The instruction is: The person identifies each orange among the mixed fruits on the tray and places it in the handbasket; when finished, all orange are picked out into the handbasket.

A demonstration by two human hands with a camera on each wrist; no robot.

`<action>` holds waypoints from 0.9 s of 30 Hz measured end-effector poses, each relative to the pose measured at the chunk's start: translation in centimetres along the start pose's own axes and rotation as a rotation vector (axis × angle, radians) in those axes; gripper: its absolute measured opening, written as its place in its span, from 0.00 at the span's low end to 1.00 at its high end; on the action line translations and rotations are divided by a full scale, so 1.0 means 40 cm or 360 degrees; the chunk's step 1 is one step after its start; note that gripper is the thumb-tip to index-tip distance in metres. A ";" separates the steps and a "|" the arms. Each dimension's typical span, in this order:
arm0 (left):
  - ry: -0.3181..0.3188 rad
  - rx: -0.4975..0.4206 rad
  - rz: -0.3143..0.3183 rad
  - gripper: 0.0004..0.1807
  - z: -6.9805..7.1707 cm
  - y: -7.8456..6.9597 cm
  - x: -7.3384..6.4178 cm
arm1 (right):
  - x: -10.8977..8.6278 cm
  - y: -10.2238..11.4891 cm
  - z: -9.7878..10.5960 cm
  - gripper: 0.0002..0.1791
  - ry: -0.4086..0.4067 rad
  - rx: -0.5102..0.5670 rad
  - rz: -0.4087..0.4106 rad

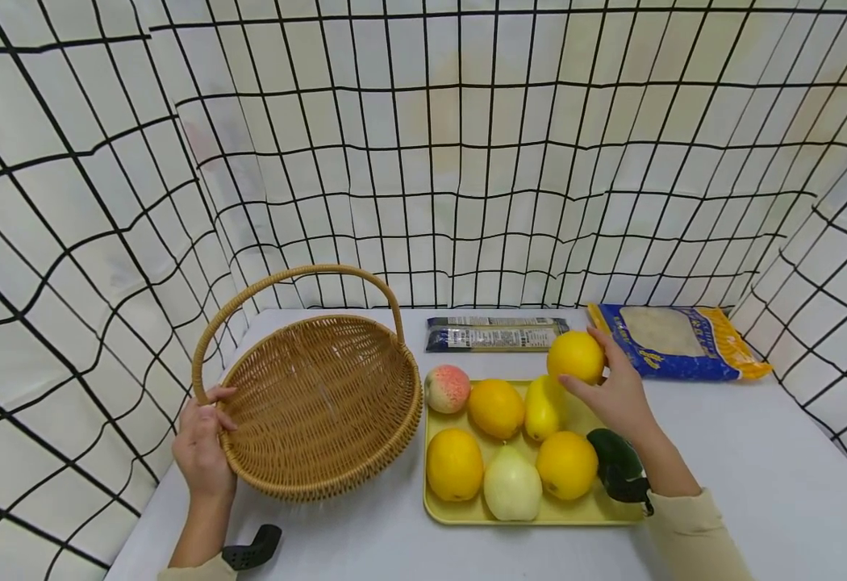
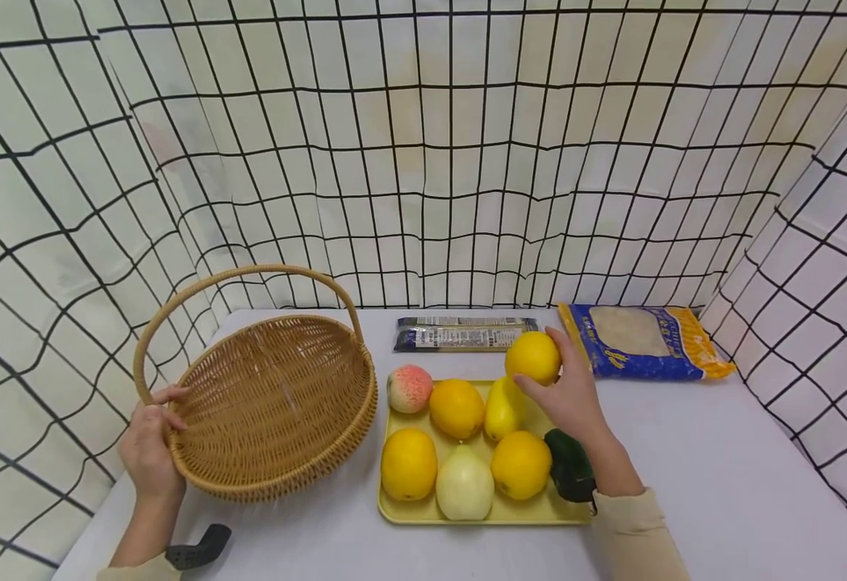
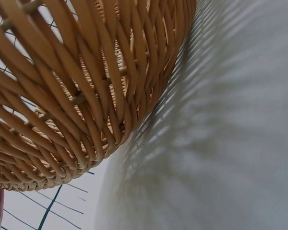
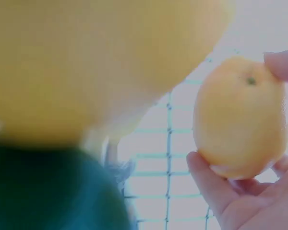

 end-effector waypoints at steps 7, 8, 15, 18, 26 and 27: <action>0.0004 0.0007 0.0015 0.21 -0.004 -0.005 0.001 | -0.012 0.072 -0.013 0.48 0.0023 0.0070 0.0043; 0.0004 0.0038 0.0023 0.21 -0.005 -0.008 0.001 | -0.014 0.082 -0.016 0.48 0.0029 0.0081 0.0053; 0.0008 0.0104 0.0020 0.22 -0.008 -0.015 0.001 | -0.019 0.129 -0.063 0.47 0.0125 0.0154 0.0088; 0.0014 0.0133 0.0017 0.22 -0.007 -0.012 0.001 | -0.022 0.143 -0.082 0.47 0.0153 0.0170 0.0104; 0.0018 0.0179 -0.0028 0.21 -0.006 -0.012 0.002 | -0.034 0.193 -0.121 0.46 0.0203 0.0214 0.0164; 0.0016 0.0184 -0.0033 0.21 -0.006 -0.012 0.001 | -0.035 0.199 -0.126 0.46 0.0214 0.0228 0.0170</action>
Point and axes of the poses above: each hand's wrist, its own x-axis towards the middle knuckle, its own z-axis out of the back of the hand, y = z × x, the point moved 10 cm from there along x, towards the middle knuckle, and after that the axes turned 14 degrees about y, right-handed, at the moved point
